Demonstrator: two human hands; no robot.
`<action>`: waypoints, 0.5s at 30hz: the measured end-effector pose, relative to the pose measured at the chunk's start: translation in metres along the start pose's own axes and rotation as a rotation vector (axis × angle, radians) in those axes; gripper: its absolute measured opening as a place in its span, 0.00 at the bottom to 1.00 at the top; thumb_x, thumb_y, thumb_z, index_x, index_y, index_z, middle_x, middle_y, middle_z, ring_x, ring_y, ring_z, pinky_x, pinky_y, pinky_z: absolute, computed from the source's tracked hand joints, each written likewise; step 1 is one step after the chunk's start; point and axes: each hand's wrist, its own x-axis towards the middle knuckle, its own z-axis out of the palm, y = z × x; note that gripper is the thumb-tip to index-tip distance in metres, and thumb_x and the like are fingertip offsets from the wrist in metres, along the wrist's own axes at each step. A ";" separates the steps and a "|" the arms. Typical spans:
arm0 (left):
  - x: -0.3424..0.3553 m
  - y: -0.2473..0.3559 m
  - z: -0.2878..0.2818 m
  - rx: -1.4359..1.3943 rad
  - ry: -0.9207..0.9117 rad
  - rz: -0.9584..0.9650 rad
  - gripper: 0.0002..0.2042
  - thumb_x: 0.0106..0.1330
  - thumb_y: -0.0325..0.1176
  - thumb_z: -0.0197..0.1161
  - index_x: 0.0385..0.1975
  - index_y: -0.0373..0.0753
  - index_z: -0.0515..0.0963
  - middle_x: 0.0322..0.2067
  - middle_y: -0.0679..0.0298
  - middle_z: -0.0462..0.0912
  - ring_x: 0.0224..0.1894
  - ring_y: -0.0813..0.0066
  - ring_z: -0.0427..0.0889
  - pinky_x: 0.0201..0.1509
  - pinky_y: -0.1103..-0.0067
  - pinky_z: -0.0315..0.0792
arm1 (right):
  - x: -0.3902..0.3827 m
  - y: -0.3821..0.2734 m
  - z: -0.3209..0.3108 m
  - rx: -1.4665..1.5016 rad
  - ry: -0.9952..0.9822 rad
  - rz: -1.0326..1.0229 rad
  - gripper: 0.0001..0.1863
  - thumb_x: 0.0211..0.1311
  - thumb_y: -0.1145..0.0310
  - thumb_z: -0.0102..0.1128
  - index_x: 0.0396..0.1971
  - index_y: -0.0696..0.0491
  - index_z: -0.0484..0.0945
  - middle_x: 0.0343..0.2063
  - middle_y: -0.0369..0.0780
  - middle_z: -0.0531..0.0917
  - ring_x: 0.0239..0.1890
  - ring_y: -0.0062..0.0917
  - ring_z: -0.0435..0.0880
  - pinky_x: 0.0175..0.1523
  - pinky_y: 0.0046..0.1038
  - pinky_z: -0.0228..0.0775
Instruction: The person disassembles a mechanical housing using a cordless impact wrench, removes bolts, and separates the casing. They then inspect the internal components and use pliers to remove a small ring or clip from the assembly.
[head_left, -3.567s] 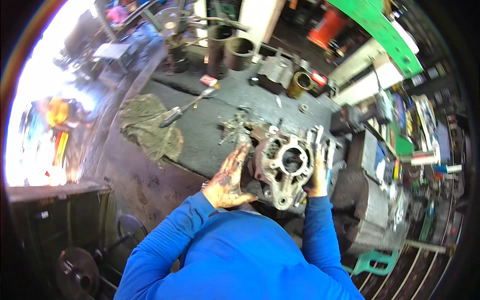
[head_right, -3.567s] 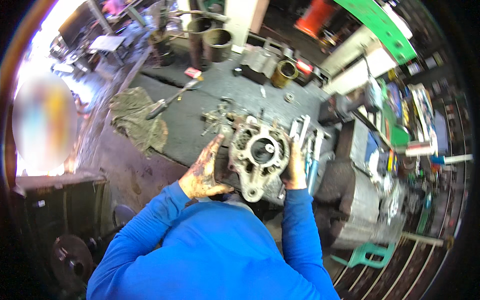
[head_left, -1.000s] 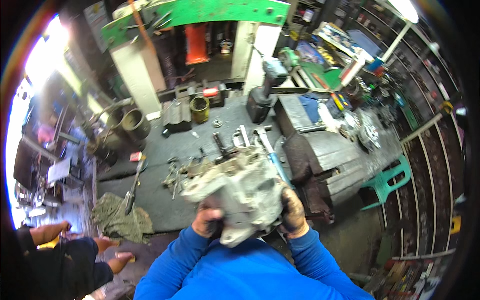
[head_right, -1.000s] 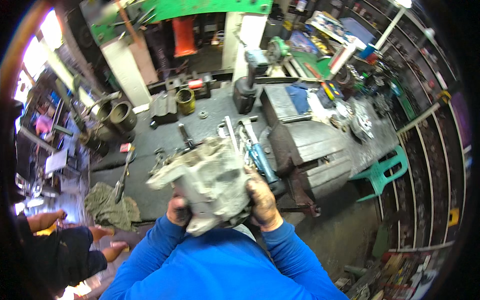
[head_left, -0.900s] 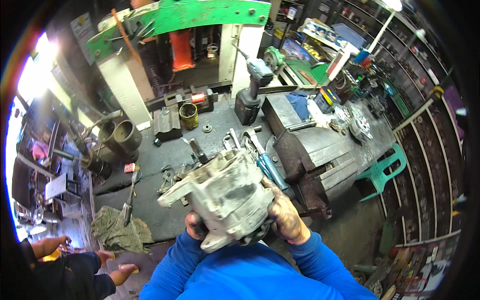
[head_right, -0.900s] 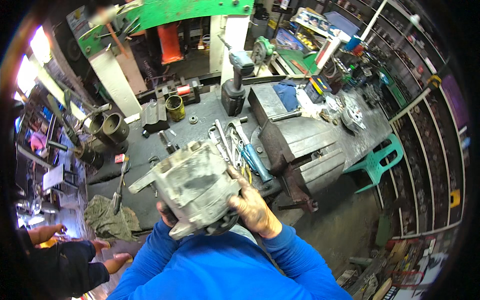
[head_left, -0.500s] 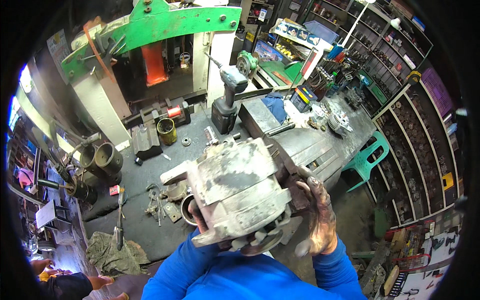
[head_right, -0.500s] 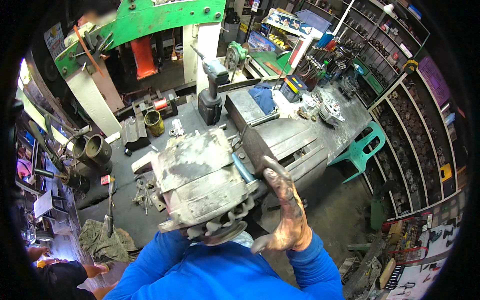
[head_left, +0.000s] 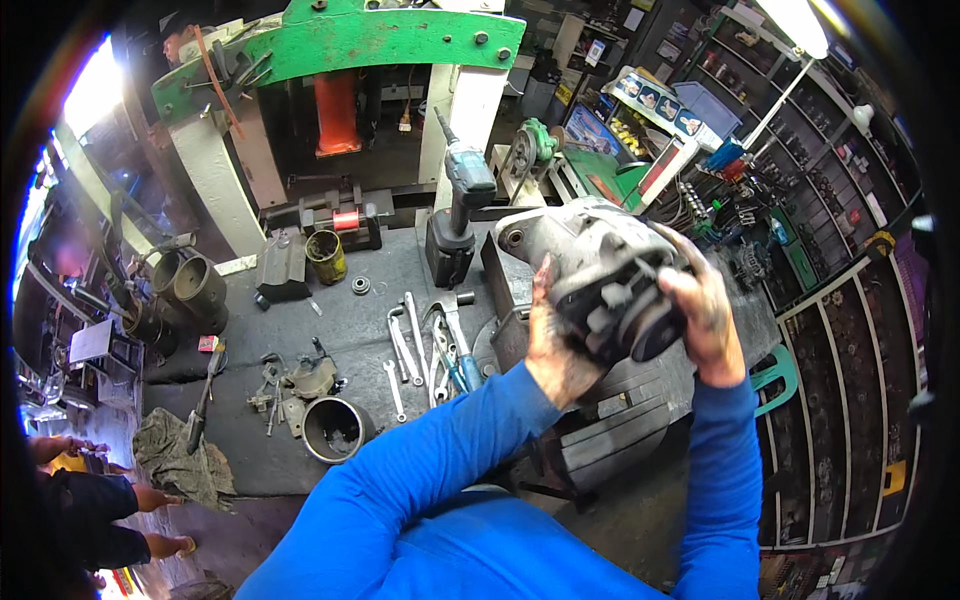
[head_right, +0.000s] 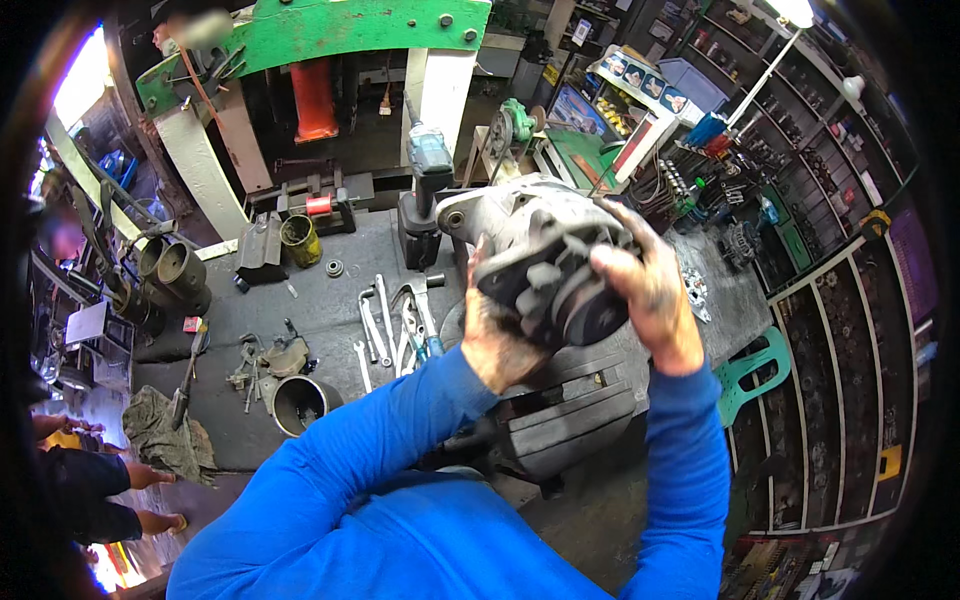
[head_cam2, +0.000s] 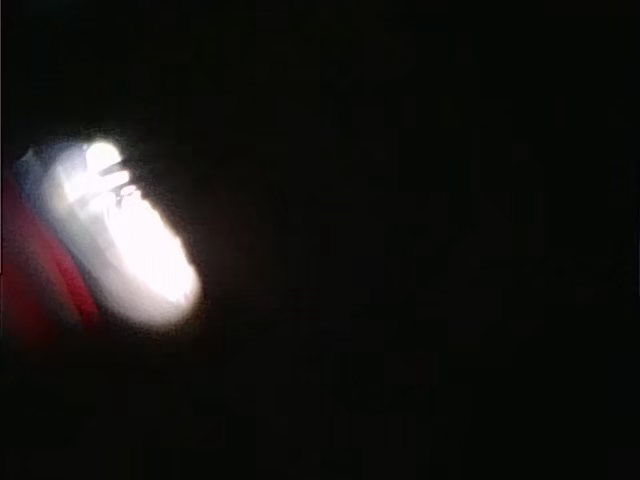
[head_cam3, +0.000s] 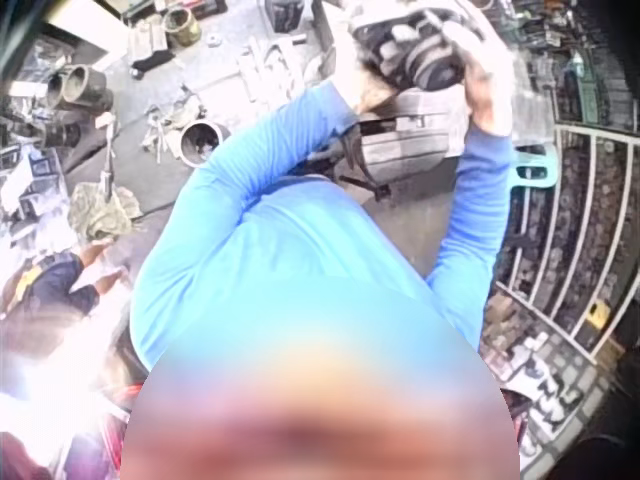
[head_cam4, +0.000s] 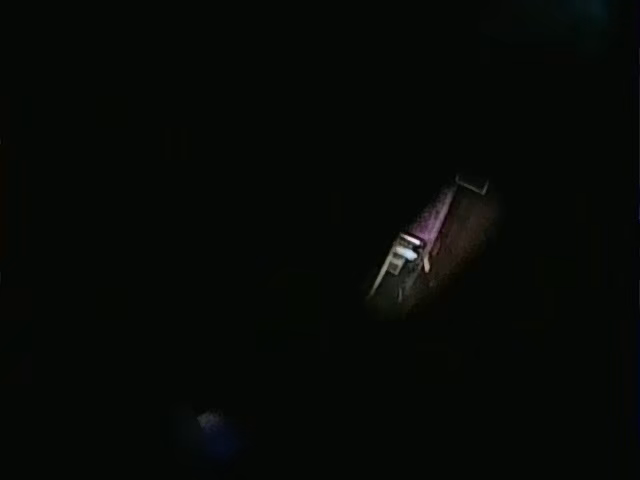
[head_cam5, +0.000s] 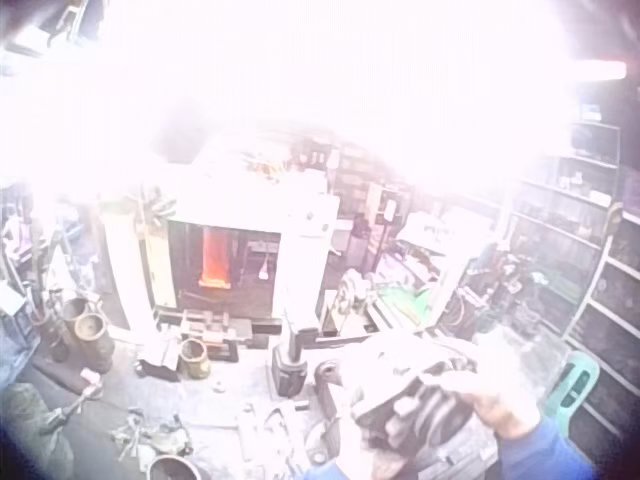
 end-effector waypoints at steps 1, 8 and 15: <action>0.013 -0.006 -0.001 -0.047 -0.009 -0.004 0.44 0.66 0.76 0.48 0.71 0.46 0.71 0.66 0.56 0.77 0.65 0.54 0.78 0.72 0.55 0.70 | 0.016 0.014 -0.012 0.023 -0.021 0.011 0.29 0.65 0.60 0.61 0.60 0.65 0.77 0.54 0.44 0.85 0.50 0.24 0.82 0.58 0.26 0.74; 0.070 -0.009 -0.021 -0.088 0.113 0.143 0.43 0.66 0.76 0.39 0.72 0.52 0.68 0.71 0.57 0.70 0.72 0.52 0.68 0.75 0.47 0.62 | 0.115 0.092 -0.054 -0.811 -0.321 -0.418 0.17 0.75 0.69 0.48 0.55 0.56 0.81 0.51 0.48 0.86 0.55 0.40 0.84 0.63 0.34 0.74; 0.091 0.009 -0.021 -0.158 0.153 0.244 0.37 0.75 0.66 0.40 0.77 0.48 0.59 0.76 0.58 0.62 0.78 0.52 0.57 0.81 0.46 0.48 | 0.190 0.096 -0.029 -0.919 -0.586 -0.211 0.23 0.79 0.60 0.41 0.68 0.43 0.73 0.61 0.44 0.82 0.64 0.41 0.79 0.69 0.37 0.68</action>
